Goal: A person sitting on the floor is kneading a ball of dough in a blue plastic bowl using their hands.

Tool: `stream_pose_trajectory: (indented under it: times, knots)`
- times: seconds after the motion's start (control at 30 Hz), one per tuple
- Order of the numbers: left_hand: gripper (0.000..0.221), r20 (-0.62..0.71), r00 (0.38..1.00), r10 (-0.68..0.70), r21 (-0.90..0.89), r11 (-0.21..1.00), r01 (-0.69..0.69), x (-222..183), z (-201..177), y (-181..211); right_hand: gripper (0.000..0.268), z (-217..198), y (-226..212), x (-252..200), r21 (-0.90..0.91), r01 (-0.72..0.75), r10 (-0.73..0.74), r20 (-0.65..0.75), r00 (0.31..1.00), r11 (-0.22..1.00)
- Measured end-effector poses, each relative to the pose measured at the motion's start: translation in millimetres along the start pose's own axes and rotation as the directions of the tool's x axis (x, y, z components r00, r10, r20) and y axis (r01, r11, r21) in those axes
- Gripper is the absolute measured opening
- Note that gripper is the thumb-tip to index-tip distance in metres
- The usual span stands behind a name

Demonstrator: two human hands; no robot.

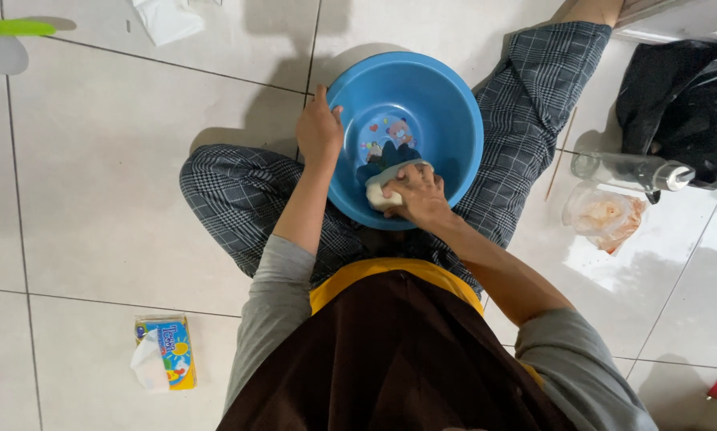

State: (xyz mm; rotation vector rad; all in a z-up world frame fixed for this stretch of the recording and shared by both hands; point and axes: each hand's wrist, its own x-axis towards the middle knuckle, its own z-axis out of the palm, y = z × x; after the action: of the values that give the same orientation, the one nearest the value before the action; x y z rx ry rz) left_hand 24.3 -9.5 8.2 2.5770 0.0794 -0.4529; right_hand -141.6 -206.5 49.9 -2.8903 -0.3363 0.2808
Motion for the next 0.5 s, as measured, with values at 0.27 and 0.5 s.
stream_pose_trajectory:
  times: [0.27, 0.5]
  knots:
    - [0.050, 0.045, 0.999, -0.006, 0.015, 1.000, 0.006, 1, -5, 2, 0.033, 63, 11, 91, -0.192, -0.006, -0.043, -0.247, 0.968, 0.981]
    - [0.049, 0.037, 0.999, -0.001, 0.039, 0.999, -0.001, -2, -10, 7, 0.037, 86, 33, 148, -0.048, -0.129, 0.122, -0.130, 0.984, 0.990]
